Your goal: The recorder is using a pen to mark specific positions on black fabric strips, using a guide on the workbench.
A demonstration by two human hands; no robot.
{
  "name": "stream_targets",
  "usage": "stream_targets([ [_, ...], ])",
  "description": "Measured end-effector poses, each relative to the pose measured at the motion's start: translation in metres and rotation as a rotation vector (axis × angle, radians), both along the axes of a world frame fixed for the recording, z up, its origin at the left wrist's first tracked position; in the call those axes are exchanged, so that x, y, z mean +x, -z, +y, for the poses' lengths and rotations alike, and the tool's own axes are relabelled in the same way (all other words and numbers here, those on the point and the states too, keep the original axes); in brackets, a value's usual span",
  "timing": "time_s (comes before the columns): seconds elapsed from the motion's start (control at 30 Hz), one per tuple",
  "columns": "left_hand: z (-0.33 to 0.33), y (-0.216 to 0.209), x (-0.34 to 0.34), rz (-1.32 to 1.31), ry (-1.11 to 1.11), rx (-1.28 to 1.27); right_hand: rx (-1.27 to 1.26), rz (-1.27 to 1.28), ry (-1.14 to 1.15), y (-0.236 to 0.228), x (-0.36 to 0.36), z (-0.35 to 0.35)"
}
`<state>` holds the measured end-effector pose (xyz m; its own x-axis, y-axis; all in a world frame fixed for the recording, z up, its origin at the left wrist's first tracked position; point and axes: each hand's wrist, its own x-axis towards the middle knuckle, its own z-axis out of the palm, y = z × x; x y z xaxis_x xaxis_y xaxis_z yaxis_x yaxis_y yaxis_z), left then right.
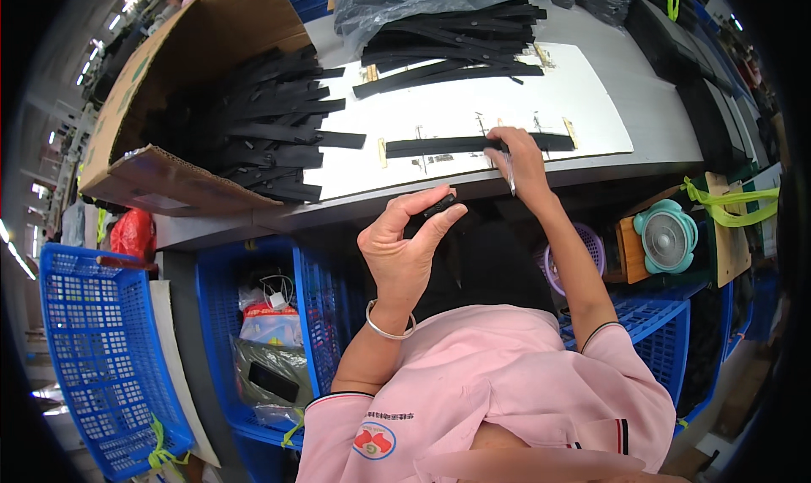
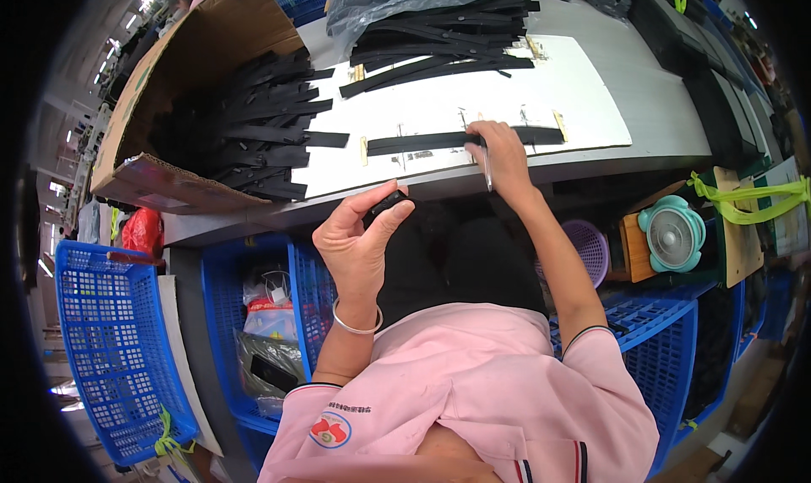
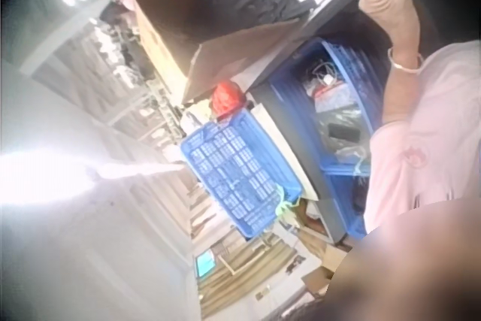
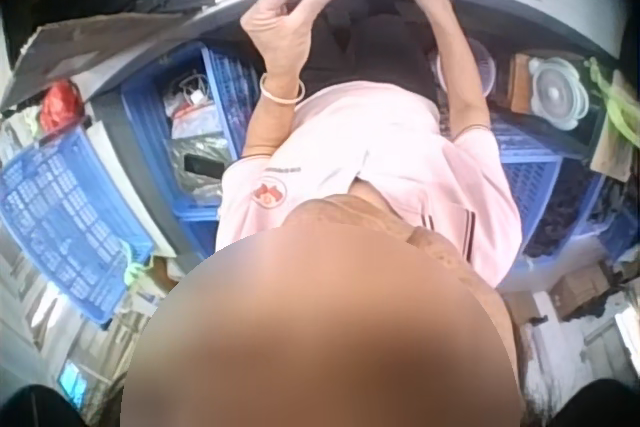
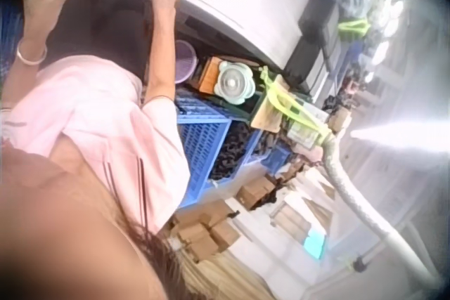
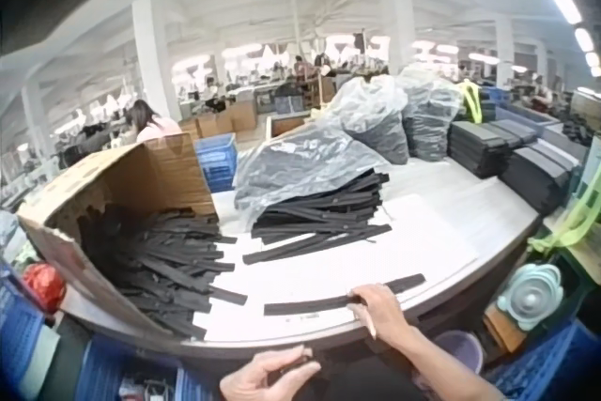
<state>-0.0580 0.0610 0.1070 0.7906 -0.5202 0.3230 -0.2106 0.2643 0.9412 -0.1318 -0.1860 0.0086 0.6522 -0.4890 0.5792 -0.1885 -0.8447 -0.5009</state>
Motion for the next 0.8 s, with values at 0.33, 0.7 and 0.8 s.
stream_targets([
  [0.33,-0.006,0.003,-0.001,-0.16,-0.018,0.113,0.072,-0.02,0.082,-0.017,0.045,-0.04],
  [0.7,-0.01,0.011,-0.002,-0.202,0.056,0.266,0.586,-0.102,-0.075,-0.026,-0.037,0.041],
  [0.8,-0.01,0.011,-0.006,-0.049,0.062,0.225,0.898,-0.183,-0.212,-0.037,-0.048,0.051],
])
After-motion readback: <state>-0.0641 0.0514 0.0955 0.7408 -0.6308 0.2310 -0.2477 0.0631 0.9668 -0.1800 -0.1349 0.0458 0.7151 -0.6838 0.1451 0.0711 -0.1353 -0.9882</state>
